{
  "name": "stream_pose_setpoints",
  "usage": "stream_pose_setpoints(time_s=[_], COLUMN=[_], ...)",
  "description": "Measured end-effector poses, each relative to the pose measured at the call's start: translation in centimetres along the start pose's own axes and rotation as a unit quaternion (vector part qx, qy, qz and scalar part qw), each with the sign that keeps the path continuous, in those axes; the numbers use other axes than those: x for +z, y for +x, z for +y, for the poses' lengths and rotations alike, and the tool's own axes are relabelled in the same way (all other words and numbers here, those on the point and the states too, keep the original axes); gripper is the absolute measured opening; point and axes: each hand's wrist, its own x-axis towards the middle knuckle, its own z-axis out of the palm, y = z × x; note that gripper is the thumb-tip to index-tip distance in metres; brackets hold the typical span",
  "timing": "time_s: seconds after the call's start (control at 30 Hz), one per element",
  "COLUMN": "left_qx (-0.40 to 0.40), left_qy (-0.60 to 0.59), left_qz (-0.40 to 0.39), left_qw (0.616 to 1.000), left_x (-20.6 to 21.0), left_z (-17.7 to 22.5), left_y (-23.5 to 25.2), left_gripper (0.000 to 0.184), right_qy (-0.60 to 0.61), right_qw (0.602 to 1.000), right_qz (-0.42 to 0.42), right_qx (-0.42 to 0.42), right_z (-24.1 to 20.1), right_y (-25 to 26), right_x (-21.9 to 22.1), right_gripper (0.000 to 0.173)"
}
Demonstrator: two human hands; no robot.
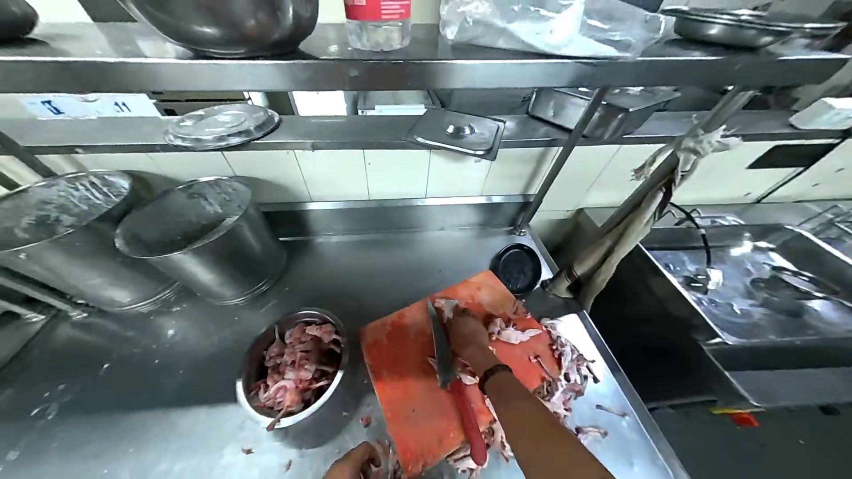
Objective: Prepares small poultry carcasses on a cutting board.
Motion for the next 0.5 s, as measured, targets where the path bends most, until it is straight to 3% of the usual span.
stream_pose_setpoints(time_s=[0.07,0.17,0.27,0.37,0.5], left_qx=[0.023,0.059,0.154,0.240,0.213], left_qy=[-0.024,-0.074,-0.082,-0.069,-0.180], left_qz=[0.014,0.063,0.148,0.129,-0.021], left_qw=[0.999,0.993,0.973,0.960,0.960], left_x=[0.2,-0.4,-1.7,-2.5,-0.8], left_z=[0.6,3.0,6.9,10.6,10.5], left_y=[0.4,1.8,4.2,7.2,8.9], left_gripper=[0.031,0.031,0.055,0.075,0.033], right_qy=[0.013,0.042,0.043,0.095,0.268], right_qw=[0.998,0.981,0.953,0.913,0.867], right_qz=[-0.050,-0.105,-0.178,-0.288,-0.346], right_qx=[-0.034,-0.157,-0.241,-0.272,-0.239], right_z=[0.3,1.7,2.3,1.9,2.9], right_y=[-0.7,-3.0,-6.7,-10.3,-11.5], right_x=[-1.6,-4.9,-7.4,-9.0,-6.5], right_gripper=[0.044,0.045,0.041,0.037,0.032])
